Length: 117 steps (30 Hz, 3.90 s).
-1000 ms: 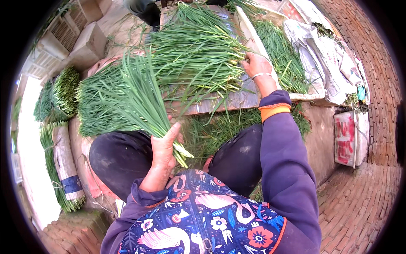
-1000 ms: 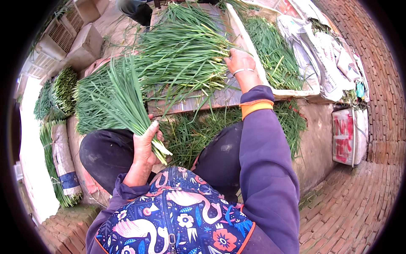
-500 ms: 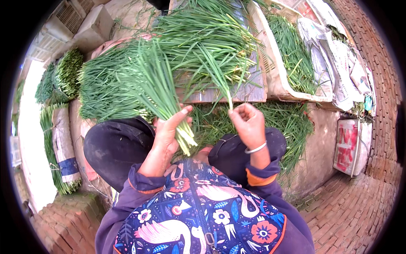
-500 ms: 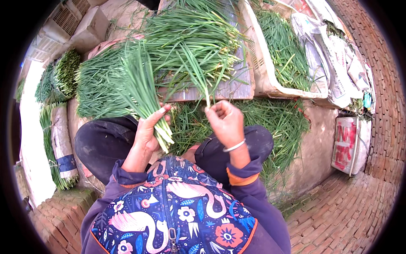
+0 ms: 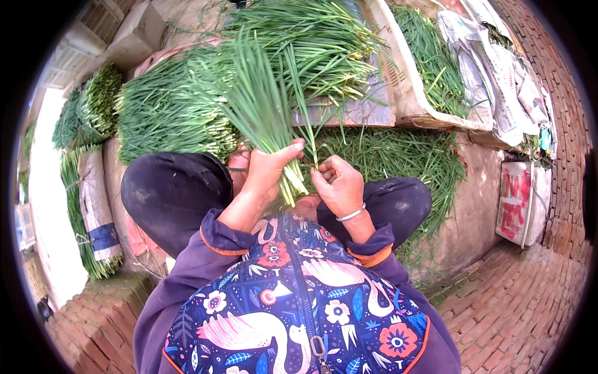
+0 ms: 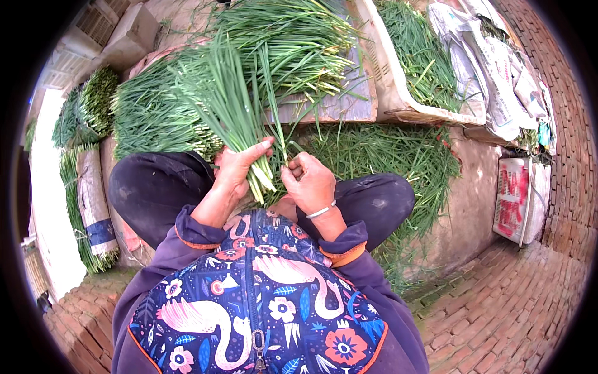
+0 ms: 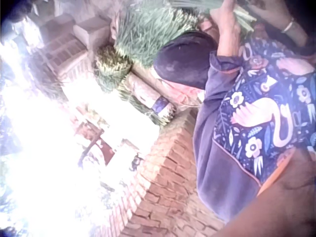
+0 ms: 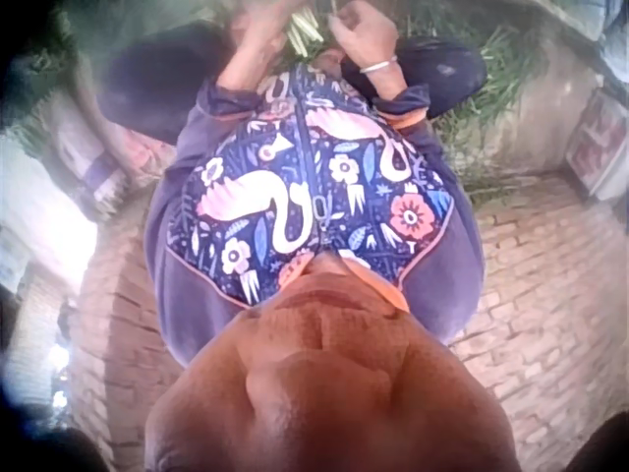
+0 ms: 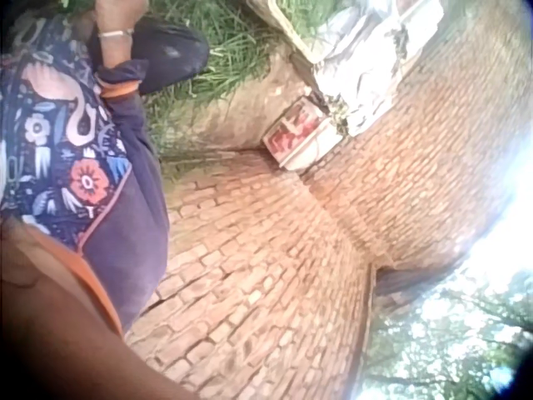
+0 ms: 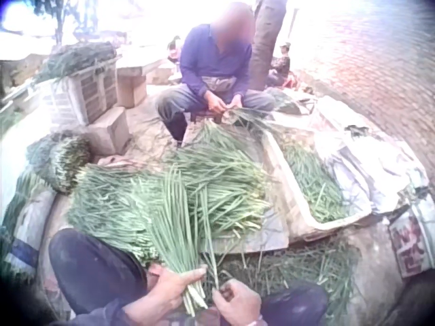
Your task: The person sorts through bunches of green chives, removing individual yellowed or damaged blades by hand and gathering the cleaned chives into a bundle.
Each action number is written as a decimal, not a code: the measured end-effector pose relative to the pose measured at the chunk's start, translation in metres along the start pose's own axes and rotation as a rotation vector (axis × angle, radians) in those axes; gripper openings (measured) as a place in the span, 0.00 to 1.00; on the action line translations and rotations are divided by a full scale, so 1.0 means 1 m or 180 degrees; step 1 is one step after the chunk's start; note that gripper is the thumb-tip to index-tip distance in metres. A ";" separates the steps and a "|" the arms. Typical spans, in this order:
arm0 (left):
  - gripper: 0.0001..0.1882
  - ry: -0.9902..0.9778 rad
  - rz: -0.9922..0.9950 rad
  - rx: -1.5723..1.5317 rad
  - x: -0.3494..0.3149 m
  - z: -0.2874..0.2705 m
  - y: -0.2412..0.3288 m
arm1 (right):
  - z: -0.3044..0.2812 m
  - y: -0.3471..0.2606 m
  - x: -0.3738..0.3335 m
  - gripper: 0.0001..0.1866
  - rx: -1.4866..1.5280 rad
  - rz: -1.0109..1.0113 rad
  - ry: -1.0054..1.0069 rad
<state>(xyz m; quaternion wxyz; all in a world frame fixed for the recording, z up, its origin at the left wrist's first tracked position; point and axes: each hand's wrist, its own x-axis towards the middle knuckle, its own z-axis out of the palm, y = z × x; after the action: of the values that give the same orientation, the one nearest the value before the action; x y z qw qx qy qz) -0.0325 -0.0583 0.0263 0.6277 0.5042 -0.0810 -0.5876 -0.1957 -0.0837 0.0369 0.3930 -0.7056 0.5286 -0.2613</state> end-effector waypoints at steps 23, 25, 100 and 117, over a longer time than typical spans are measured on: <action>0.12 0.0018 -0.0367 -0.0243 0.020 -0.007 -0.012 | -0.005 -0.002 0.001 0.06 0.0544 -0.0791 -0.0056; 0.13 -0.0081 -0.0409 -0.0504 0.018 -0.008 -0.005 | -0.015 0.008 -0.012 0.05 0.1414 -0.0427 0.0217; 0.13 0.0260 -0.0169 -0.1125 0.016 -0.055 0.000 | -0.123 0.045 0.075 0.07 0.0544 0.0306 0.0780; 0.12 0.0381 -0.0082 -0.0774 0.013 -0.047 -0.001 | -0.055 0.058 0.181 0.20 -0.0231 0.0355 0.0637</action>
<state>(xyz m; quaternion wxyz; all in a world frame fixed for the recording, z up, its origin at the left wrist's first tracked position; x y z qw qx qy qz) 0.0032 -0.0437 -0.0037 0.6802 0.4596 0.0349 -0.5700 -0.2151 -0.2785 0.0108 0.3264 -0.6592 0.6128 -0.2889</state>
